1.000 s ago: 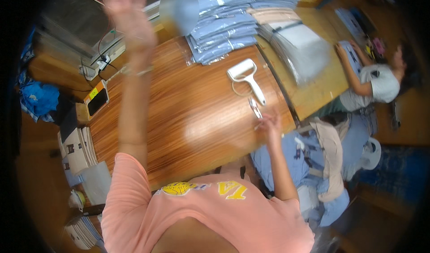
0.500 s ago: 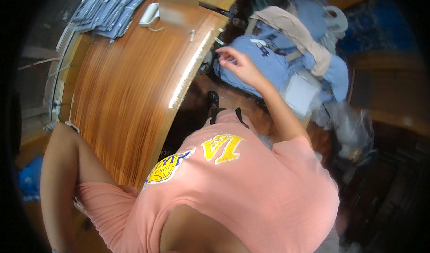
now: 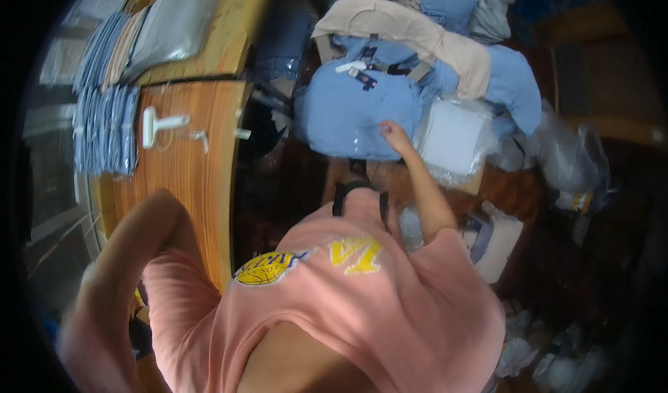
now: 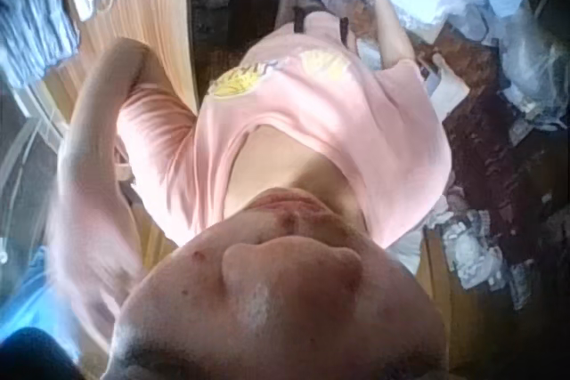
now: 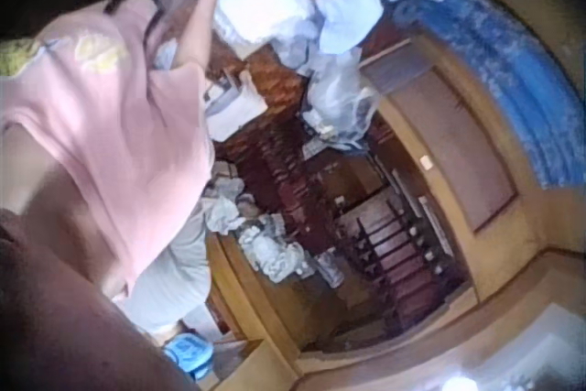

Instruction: The person folds shirts by placing a cardboard guide on the back, folding the sleeves and sides over it, and kemudian placing the folded shirt into a plastic bag.

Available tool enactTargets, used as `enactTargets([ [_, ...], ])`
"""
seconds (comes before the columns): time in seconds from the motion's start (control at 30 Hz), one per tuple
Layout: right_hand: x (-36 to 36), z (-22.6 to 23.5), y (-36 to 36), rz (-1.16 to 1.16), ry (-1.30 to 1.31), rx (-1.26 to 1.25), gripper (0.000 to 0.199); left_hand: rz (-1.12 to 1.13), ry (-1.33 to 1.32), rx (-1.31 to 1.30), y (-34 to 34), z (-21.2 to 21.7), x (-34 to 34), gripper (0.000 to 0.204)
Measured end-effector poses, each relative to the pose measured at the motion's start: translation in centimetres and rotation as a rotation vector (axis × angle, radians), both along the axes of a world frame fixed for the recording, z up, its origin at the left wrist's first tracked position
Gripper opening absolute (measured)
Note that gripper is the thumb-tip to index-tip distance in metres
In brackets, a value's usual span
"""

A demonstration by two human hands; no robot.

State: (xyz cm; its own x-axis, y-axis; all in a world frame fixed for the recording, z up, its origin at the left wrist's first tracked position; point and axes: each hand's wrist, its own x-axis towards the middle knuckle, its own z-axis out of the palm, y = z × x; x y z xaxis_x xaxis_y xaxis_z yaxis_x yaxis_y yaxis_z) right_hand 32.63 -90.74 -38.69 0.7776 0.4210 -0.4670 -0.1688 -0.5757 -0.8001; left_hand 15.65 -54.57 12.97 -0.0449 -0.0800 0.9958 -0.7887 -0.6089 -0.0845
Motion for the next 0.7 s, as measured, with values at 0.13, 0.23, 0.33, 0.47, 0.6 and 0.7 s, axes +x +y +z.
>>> enactTargets([
  [0.13, 5.1, -8.7, -3.2, 0.026, -0.099, -0.373, 0.031, 0.153, 0.654, -0.565, -1.9, -20.9, 16.9, 0.02],
  [0.23, 8.5, -11.8, -2.6, 0.062, -0.234, -0.567, 0.036, 0.105, 1.344, -0.818, -5.3, -39.1, 25.0, 0.011],
  [0.33, 11.0, -11.3, -0.5, 0.119, -0.368, -0.775, 0.041, 0.449, 1.667, -0.603, -3.6, -56.5, 25.5, 0.017],
  [0.47, 12.4, -14.7, -1.1, 0.336, 0.101, -0.831, 0.043, 0.61, 2.085, 0.152, -2.9, -64.4, 24.5, 0.036],
  [0.6, 11.4, -12.5, -1.4, 0.411, -0.287, -0.825, 0.034, 0.525, 2.379, 0.547, -1.1, -65.4, 22.1, 0.036],
  [0.7, 11.3, -11.1, -4.3, 0.154, -0.521, -0.592, 0.026, 0.442, 2.246, 0.436, 0.1, -64.3, 20.2, 0.034],
])
